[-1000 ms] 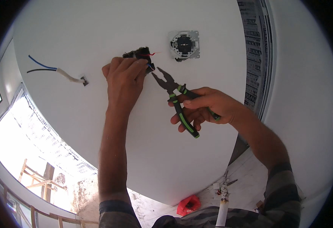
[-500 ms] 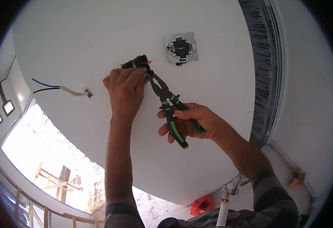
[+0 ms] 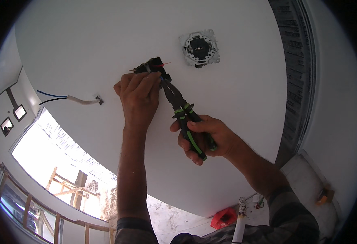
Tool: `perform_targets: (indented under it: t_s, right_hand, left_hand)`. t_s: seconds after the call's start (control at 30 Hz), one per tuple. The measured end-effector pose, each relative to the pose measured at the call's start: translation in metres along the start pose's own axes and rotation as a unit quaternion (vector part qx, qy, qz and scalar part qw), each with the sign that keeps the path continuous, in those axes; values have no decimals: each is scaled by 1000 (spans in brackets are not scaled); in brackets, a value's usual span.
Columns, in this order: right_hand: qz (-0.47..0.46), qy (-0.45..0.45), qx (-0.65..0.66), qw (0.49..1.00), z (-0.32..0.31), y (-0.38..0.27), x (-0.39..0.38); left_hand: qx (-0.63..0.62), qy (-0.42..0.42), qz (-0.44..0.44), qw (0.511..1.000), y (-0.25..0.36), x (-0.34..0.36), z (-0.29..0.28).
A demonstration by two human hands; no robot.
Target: The person strips and twists wires in a wall junction box using pliers, then connects them to a switch module and secures the switch into the wall opening.
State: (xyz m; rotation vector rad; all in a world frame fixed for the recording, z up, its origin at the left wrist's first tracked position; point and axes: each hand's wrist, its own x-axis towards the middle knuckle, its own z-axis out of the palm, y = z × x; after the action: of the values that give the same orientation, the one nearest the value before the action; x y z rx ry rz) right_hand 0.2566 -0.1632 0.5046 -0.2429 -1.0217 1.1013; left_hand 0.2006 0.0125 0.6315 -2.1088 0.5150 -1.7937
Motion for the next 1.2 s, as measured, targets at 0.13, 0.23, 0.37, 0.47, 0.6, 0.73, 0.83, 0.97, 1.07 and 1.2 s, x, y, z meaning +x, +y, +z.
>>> perform_targets:
  t_s: [0.13,0.23,0.37,0.47,0.6,0.73,0.83,0.97,1.07,1.2]
  right_hand:
    - [21,122,-94,988,19,-10,-9]
    - [39,185,-254,949,32,-31,-15]
    - [79,246,-403,878,42,-48,-16]
    - [95,262,-458,844,44,-52,-17]
    - [110,259,-450,848,53,-58,-18]
    - [97,256,-531,801,58,-72,-24]
    - [95,276,-621,727,77,-89,-33]
    - [89,289,-772,560,96,-111,-28]
    - [91,288,-833,464,115,-118,-21]
    - [91,294,-878,367,125,-117,-12]
  left_hand:
    - [4,-9,1,1000,-1,-1,1]
    - [17,-11,1,1000,1,-1,0]
    - [41,-16,8,999,3,0,-1]
    - [38,-29,15,999,0,0,-2]
    - [10,-29,4,1000,0,1,-3]
    - [-28,-14,-4,1000,0,4,-6]
    - [-32,-12,-24,999,0,4,-6]
    - [-44,47,-37,997,0,6,2]
    - [-27,34,-57,997,5,7,0]
    - [-6,31,-76,997,7,10,2]
